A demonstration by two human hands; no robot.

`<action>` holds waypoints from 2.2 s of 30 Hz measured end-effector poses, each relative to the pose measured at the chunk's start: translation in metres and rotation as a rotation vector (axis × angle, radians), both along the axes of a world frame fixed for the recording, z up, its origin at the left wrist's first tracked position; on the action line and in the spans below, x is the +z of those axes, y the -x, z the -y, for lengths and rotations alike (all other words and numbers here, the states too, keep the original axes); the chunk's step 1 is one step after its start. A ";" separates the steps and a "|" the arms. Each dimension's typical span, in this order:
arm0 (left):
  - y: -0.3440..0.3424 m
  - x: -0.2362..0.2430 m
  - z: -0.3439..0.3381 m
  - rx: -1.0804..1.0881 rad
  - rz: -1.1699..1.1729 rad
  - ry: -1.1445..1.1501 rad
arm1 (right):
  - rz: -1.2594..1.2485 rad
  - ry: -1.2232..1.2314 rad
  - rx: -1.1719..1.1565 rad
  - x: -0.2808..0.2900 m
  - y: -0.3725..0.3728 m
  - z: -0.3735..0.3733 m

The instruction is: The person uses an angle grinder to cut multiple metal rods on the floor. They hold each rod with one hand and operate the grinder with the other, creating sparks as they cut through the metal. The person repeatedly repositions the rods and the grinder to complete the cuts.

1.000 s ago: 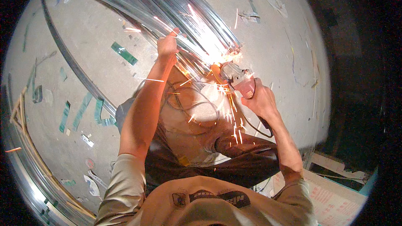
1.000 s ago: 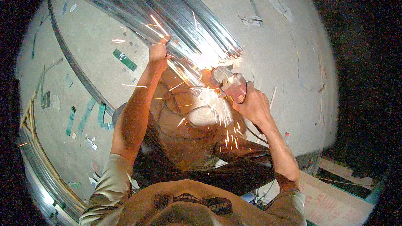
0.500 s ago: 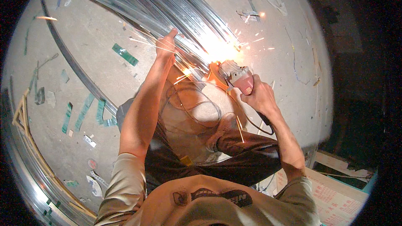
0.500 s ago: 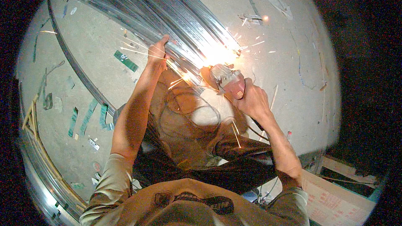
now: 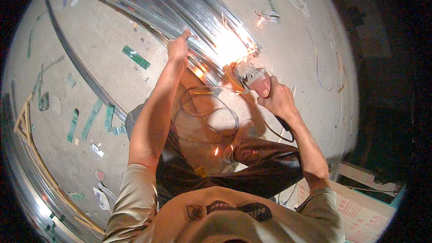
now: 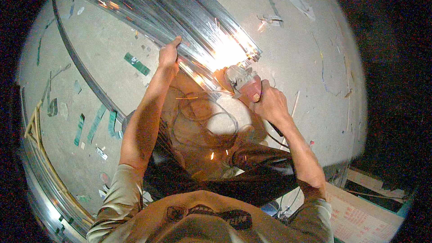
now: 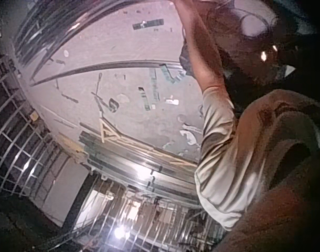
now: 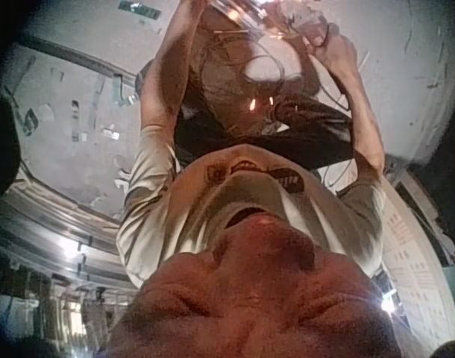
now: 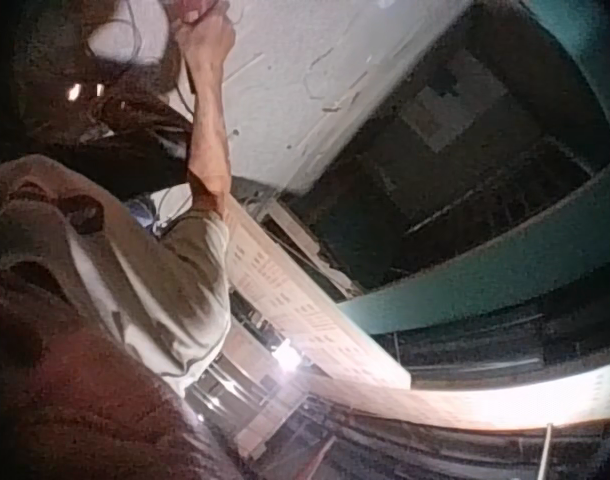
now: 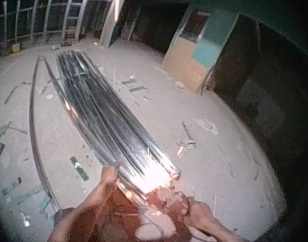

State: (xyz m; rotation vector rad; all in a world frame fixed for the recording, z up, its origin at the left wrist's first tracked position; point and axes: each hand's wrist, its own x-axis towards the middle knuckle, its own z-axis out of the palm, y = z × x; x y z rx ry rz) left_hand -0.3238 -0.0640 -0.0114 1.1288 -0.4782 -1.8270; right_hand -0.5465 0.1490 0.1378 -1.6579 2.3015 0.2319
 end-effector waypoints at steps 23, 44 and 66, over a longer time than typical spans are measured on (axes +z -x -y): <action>-0.005 0.004 -0.003 -0.024 0.074 -0.055 | 0.000 -0.068 -0.027 0.005 -0.010 0.013; 0.019 -0.016 0.012 -0.105 0.216 0.027 | 0.001 -0.089 -0.111 0.008 0.014 -0.011; 0.036 -0.016 0.004 -0.067 0.150 0.121 | -0.018 -0.062 -0.110 0.002 0.014 -0.009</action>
